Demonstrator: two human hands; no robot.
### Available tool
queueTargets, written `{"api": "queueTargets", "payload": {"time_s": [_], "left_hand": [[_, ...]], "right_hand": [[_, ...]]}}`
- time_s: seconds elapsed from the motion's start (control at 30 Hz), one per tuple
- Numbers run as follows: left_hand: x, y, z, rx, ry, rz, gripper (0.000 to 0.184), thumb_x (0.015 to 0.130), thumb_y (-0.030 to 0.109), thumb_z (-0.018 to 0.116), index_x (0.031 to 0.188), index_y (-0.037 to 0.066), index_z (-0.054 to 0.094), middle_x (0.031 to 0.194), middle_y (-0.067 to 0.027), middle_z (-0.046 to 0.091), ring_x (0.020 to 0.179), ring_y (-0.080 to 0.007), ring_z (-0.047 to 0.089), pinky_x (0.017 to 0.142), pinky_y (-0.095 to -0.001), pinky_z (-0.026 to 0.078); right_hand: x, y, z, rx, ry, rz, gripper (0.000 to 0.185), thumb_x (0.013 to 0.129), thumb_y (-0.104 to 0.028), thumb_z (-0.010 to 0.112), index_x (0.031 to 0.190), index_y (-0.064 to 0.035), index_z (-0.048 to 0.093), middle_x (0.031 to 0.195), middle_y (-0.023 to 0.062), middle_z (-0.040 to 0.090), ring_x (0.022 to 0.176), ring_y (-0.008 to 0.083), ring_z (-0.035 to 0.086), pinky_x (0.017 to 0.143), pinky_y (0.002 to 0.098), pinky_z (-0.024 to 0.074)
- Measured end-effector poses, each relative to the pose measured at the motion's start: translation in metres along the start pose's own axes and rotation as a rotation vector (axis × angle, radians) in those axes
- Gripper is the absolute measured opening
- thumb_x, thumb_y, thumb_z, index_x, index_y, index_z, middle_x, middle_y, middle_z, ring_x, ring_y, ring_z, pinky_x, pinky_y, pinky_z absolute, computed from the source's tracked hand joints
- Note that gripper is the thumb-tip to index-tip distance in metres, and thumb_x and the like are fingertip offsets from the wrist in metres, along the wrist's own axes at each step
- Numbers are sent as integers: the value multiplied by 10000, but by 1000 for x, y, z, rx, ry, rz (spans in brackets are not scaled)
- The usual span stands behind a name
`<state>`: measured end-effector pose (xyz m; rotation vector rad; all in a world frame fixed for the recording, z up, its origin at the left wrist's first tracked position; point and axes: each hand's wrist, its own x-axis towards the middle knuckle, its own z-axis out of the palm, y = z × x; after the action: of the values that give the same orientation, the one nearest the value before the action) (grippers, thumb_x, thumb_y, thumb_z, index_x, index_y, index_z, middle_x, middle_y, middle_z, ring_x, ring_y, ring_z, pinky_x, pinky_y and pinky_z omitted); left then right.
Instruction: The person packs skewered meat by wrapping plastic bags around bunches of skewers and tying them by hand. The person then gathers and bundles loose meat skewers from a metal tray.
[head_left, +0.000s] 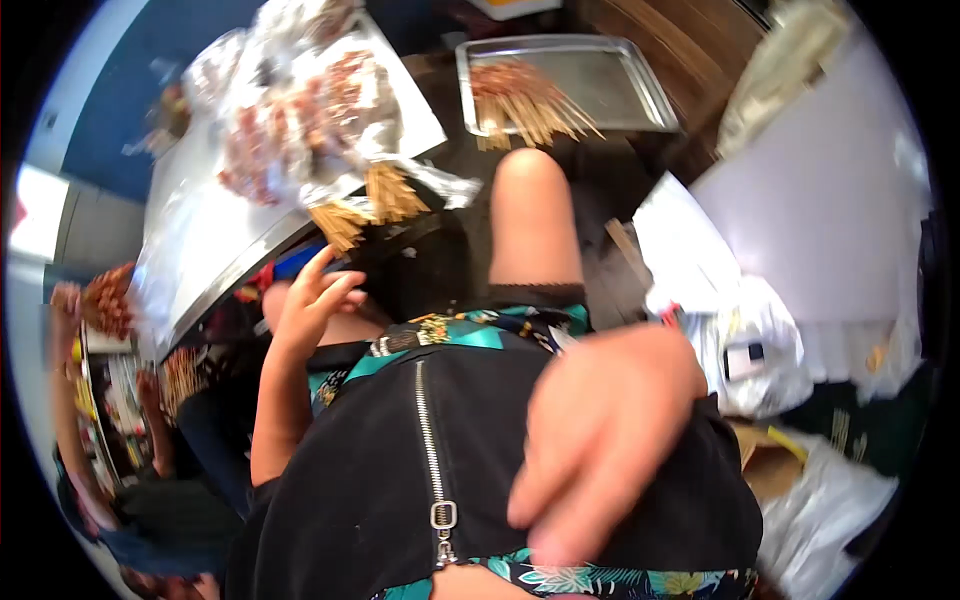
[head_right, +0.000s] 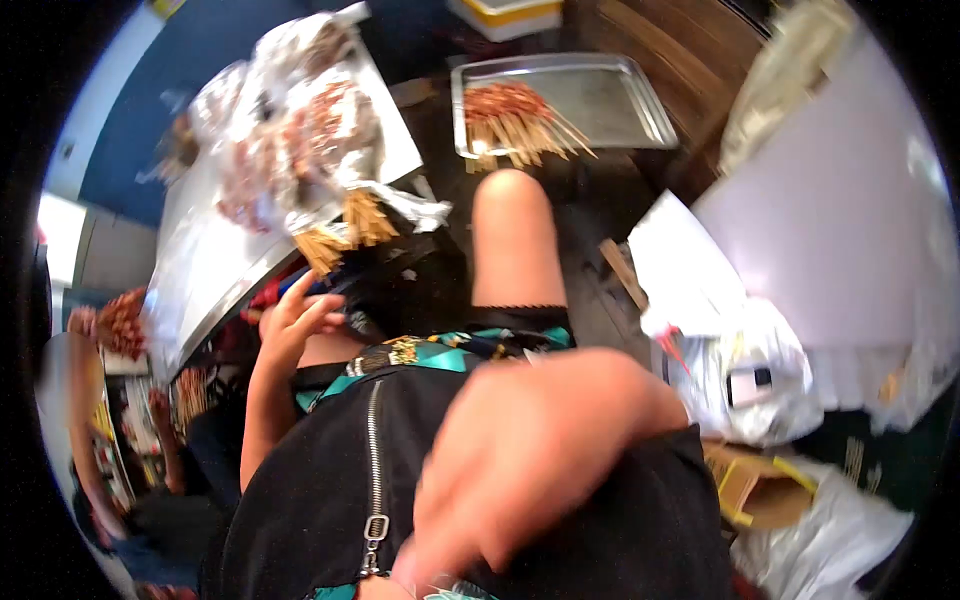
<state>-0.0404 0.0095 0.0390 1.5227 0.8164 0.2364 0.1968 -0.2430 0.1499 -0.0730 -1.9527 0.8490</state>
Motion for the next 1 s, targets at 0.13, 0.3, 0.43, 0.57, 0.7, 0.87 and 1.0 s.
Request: {"api": "queueTargets", "payload": {"time_s": [0.13, 0.3, 0.43, 0.57, 0.7, 0.87, 1.0], "left_hand": [[-12, 6, 3, 69, 16, 14, 528, 917, 138, 552, 1374, -5, 330, 1079, -155, 617, 836, -154, 630, 719, -247, 493], [-22, 9, 2, 99, -13, 31, 431, 918, 123, 539, 1320, 15, 428, 1090, -123, 621, 863, -143, 618, 751, -264, 504], [-22, -6, 1, 116, -46, 1, 429, 915, 132, 554, 1310, 13, 434, 1095, -120, 623, 885, -152, 621, 756, -274, 507], [-26, -10, 9, 30, -104, -59, 455, 911, 153, 579, 1316, 9, 430, 1098, -130, 621, 889, -154, 626, 766, -262, 489], [-22, -20, 7, -72, -64, -42, 463, 910, 151, 582, 1314, -12, 423, 1090, -129, 612, 884, -146, 614, 773, -260, 497], [-20, -16, 0, -96, -74, -59, 469, 909, 129, 576, 1318, -25, 406, 1083, -138, 603, 890, -158, 606, 796, -286, 513], [-13, -21, -9, -135, -85, -43, 464, 911, 122, 569, 1319, -23, 403, 1089, -142, 598, 897, -166, 605, 795, -293, 521]], "right_hand": [[-120, 39, -12, -457, 1076, 796, 106, 784, -109, 690, 827, -13, 675, 732, 68, 645, 645, 127, 598, 619, 244, 484], [-382, 50, -40, -1424, 1509, 1457, 529, 886, -473, 502, 727, 18, 621, 777, 197, 623, 776, 304, 595, 729, 435, 418], [-469, 55, -17, -1453, 1519, 2101, 830, 843, -591, 487, 1407, -11, 300, 1448, 242, 273, 1347, 374, 250, 1089, 467, 228], [-443, 87, 22, -1548, 1071, 2319, 521, 864, -461, 495, 1227, -87, 479, 1306, 202, 423, 1201, 403, 395, 952, 506, 370], [-467, 84, 17, -1423, 926, 2350, 319, 863, -341, 544, 1001, -68, 636, 1101, 160, 591, 1033, 338, 552, 829, 440, 473], [-395, 32, 10, -1620, 951, 2035, 309, 695, -307, 752, 734, -32, 618, 824, 152, 616, 785, 344, 594, 688, 452, 467], [-346, 26, 14, -1555, 798, 2105, 353, 687, -346, 749, 709, -25, 605, 788, 155, 596, 767, 346, 578, 679, 453, 457]]}}
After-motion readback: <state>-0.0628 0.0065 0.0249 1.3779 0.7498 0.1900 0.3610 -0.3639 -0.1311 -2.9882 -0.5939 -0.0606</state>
